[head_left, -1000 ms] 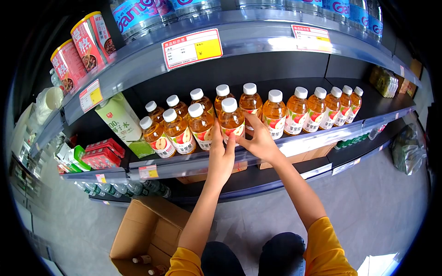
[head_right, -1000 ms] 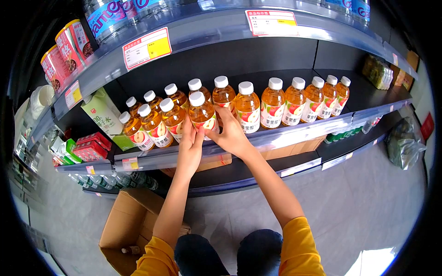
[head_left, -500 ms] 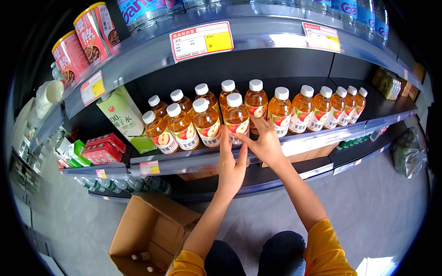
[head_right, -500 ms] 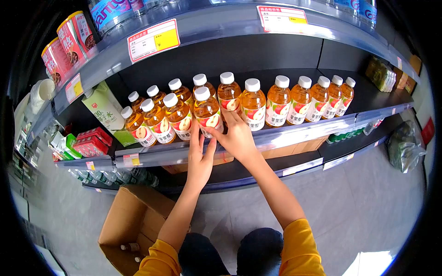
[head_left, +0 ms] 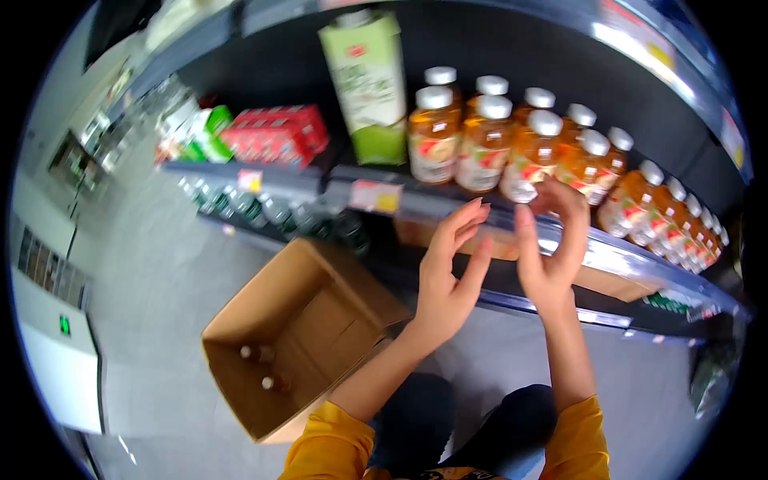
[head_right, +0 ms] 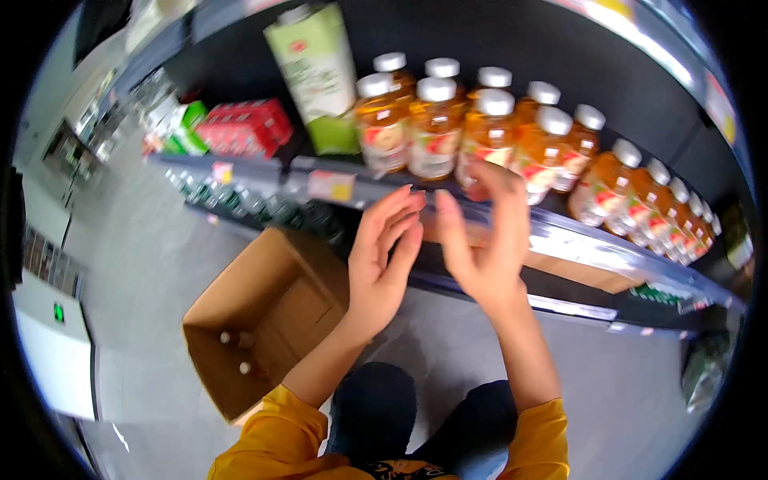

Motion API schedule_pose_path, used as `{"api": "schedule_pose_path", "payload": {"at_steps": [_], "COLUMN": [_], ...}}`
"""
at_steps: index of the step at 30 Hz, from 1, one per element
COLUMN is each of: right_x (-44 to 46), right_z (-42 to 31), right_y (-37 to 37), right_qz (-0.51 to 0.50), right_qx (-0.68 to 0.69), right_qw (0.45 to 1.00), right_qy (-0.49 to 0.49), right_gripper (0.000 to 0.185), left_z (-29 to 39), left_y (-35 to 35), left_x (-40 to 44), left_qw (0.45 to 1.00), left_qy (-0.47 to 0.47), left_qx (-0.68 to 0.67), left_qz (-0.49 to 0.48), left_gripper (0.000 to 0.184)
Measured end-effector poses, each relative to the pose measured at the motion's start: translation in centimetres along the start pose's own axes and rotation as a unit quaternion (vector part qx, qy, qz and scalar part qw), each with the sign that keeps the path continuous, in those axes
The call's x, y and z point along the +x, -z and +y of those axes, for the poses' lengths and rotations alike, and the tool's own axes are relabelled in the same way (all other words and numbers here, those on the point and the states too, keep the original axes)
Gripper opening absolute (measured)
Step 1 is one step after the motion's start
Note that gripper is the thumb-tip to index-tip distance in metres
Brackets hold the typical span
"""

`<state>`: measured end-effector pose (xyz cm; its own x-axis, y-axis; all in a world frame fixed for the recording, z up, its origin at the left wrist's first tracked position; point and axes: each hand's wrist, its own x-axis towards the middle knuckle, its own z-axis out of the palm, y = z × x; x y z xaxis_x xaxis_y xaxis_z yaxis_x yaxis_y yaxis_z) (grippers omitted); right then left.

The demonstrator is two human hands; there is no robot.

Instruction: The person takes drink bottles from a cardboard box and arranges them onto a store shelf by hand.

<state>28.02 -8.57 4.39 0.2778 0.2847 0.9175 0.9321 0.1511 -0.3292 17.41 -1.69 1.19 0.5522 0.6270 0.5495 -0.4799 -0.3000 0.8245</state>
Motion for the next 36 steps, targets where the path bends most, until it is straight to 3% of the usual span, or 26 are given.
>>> {"api": "schedule_pose_path", "payload": {"at_steps": [2,6,11,16,18,19,20,22,23,27,30,31,33,36], "right_x": [-0.1,-2.9,-9.0,-16.5,-19.2,-21.0,-22.8,-26.2,-27.8,-32.4,-35.5,-36.2,-37.1,-37.1], "right_z": [-2.7,-7.2,-13.5,-17.9,-19.5,-20.0,-20.5,-21.3,-21.7,-21.8,-21.8,-22.1,-22.6,-23.3], "right_y": [-5.1,-15.5,-25.4,-32.0,-33.9,-35.0,-35.7,-36.9,-37.3,-37.1,-36.7,-36.6,-36.2,-35.3], "right_qz": [-0.047,-0.149,-0.314,-0.504,-0.606,-0.654,-0.659,-0.723,-0.747,-0.815,-0.851,-0.865,-0.862,-0.847], "right_qx": [0.070,0.195,0.281,0.280,0.281,0.265,0.268,0.262,0.240,0.214,0.211,0.212,0.221,0.236], "right_qw": [0.996,0.969,0.907,0.816,0.744,0.708,0.702,0.639,0.618,0.534,0.476,0.454,0.455,0.476], "right_qy": [0.023,-0.014,-0.003,0.026,0.025,0.030,0.031,0.035,0.051,0.072,0.058,0.032,0.036,0.026], "right_gripper": [0.038,0.034,0.033,0.046,0.057,0.070,0.070,0.078,0.078,0.080,0.078,0.076,0.073,0.067], "left_z": [0.7,2.6,5.2,2.7,-1.0,-2.1,-2.6,-2.7,-3.7,-6.4,-9.6,-8.2,-7.9,-8.0], "left_y": [4.5,16.3,30.6,38.4,40.0,40.4,40.5,39.1,39.5,40.2,41.3,40.2,39.5,39.1], "left_x": [-0.5,-3.3,-11.7,-20.8,-24.4,-25.8,-26.7,-27.0,-28.2,-32.1,-36.2,-34.5,-33.5,-33.6], "left_qw": [0.998,0.976,0.857,0.746,0.718,0.706,0.690,0.594,0.571,0.538,0.567,0.559,0.556,0.586], "left_qy": [0.017,0.050,0.218,0.374,0.349,0.394,0.438,0.566,0.608,0.667,0.698,0.692,0.663,0.616], "left_qx": [-0.002,0.121,0.345,0.274,0.415,0.445,0.472,0.522,0.499,0.417,0.365,0.333,0.285,0.300], "left_qz": [0.054,0.172,0.315,0.478,0.436,0.386,0.331,0.234,0.235,0.303,0.239,0.311,0.411,0.432], "left_gripper": [0.040,0.034,0.034,0.044,0.050,0.050,0.050,0.053,0.057,0.058,0.057,0.056,0.053,0.049]}}
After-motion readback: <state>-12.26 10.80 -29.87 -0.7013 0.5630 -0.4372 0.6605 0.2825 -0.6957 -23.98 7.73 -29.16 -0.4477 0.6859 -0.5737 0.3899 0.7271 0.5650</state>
